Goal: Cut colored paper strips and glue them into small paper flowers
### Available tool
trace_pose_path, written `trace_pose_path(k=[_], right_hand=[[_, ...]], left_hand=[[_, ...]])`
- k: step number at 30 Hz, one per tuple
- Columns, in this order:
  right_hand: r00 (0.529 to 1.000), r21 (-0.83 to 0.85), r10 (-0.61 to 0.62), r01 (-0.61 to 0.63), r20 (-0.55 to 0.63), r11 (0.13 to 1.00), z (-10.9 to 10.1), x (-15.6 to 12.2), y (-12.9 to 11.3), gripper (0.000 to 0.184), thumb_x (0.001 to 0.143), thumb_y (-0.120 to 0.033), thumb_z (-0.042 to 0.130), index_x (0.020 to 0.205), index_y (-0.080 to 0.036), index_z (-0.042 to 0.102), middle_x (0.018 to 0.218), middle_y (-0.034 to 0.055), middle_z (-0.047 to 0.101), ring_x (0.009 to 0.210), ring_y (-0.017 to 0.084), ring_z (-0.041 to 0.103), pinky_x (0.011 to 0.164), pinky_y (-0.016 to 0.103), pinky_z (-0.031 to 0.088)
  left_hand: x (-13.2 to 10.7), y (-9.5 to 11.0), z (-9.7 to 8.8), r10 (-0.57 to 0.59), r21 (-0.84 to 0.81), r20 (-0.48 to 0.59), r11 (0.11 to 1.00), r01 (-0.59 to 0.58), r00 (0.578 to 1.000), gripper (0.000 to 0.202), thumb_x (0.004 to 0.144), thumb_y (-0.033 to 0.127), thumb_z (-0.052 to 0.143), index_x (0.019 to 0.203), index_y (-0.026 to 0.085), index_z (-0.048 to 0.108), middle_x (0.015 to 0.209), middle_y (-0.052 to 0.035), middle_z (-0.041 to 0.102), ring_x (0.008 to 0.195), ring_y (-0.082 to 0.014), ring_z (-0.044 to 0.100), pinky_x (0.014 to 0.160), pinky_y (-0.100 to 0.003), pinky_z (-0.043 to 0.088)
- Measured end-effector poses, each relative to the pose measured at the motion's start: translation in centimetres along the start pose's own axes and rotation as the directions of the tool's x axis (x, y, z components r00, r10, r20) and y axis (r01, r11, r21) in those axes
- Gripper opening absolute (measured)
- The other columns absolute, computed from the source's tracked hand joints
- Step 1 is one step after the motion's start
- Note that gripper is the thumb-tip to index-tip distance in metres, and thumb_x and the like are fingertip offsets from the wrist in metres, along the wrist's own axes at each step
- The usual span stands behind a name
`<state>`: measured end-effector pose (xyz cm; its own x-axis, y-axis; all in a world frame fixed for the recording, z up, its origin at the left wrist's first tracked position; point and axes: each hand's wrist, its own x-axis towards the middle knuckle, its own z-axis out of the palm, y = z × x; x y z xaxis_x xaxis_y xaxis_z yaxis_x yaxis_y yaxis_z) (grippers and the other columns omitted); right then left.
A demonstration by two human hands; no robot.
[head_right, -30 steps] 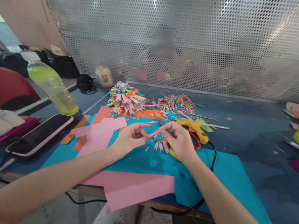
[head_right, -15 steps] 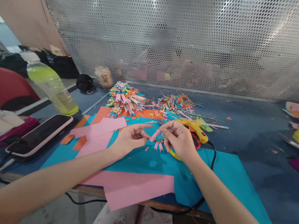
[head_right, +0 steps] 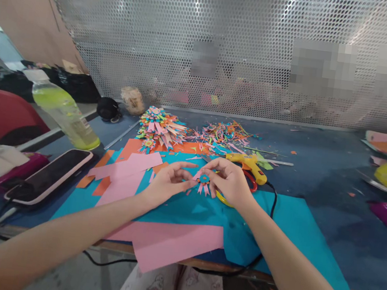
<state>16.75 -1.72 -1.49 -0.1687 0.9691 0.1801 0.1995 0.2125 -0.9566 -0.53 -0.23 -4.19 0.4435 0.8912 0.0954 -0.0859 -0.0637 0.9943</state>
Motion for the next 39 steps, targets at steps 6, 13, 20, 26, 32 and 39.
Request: trace_pose_path(k=[6,13,20,26,32,39], right_hand=[[1.0,0.035,0.011,-0.01,-0.01,0.999,-0.3,0.2,0.2,0.022,0.075,-0.039,0.06,0.076,-0.018,0.052,0.039,-0.0081,0.046,0.027,0.007,0.044,0.031,0.019,0.026],[1.0,0.056,-0.008,0.009,-0.016,0.998,-0.4,0.3,0.4,0.02,0.075,-0.037,0.059,0.075,-0.019,0.051,0.036,-0.0093,0.044,0.026,0.006,0.043,0.031,0.018,0.026],[1.0,0.062,-0.017,0.019,-0.024,0.998,-0.5,0.4,0.5,0.02,0.075,-0.036,0.06,0.076,-0.018,0.051,0.045,-0.0077,0.05,0.027,0.006,0.044,0.031,0.019,0.027],[0.999,0.045,-0.028,0.029,-0.019,0.999,-0.8,0.5,0.6,0.018,0.076,-0.035,0.059,0.077,-0.019,0.052,0.038,-0.0086,0.045,0.027,0.007,0.043,0.031,0.019,0.028],[1.0,0.056,-0.01,0.011,-0.014,0.998,-0.9,0.5,0.7,0.02,0.076,-0.036,0.059,0.077,-0.019,0.051,0.036,-0.009,0.044,0.027,0.007,0.043,0.031,0.018,0.027],[0.984,0.053,-0.013,0.022,-0.177,0.998,-1.8,0.9,0.3,0.025,0.071,-0.039,0.063,0.072,-0.019,0.049,0.059,-0.0026,0.058,0.031,0.004,0.043,0.031,0.019,0.029]], left_hand=[[0.2,0.2,-0.4,-0.032,-0.016,0.001,0.999,0.032,0.999,0.045,0.063,0.03,0.07,0.102,0.014,0.053,0.07,-0.0013,0.064,0.05,-0.0082,0.053,0.053,-0.023,0.043],[0.0,0.4,-0.4,-0.044,-0.049,0.012,0.998,0.044,0.999,0.043,0.064,0.029,0.069,0.102,0.013,0.055,0.076,-0.006,0.068,0.056,-0.0115,0.059,0.053,-0.023,0.045],[0.1,0.4,-0.4,-0.031,-0.076,0.022,0.997,0.032,0.999,0.04,0.066,0.028,0.067,0.102,0.014,0.055,0.08,-0.0069,0.069,0.067,-0.0156,0.063,0.053,-0.022,0.046],[-0.1,0.6,-0.3,-0.048,-0.087,0.011,0.995,0.048,0.999,0.04,0.065,0.028,0.068,0.101,0.015,0.056,0.08,-0.007,0.069,0.071,-0.0174,0.065,0.054,-0.023,0.047],[0.0,0.6,-0.3,-0.066,-0.084,0.035,0.994,0.069,0.997,0.043,0.065,0.029,0.068,0.102,0.012,0.055,0.081,-0.0093,0.07,0.07,-0.0181,0.065,0.055,-0.024,0.047],[-0.1,0.1,-0.5,-0.095,0.002,0.118,0.995,0.095,0.988,0.03,0.066,0.022,0.065,0.093,0.013,0.058,0.082,-0.0092,0.07,0.075,-0.0176,0.065,0.058,-0.022,0.046]])
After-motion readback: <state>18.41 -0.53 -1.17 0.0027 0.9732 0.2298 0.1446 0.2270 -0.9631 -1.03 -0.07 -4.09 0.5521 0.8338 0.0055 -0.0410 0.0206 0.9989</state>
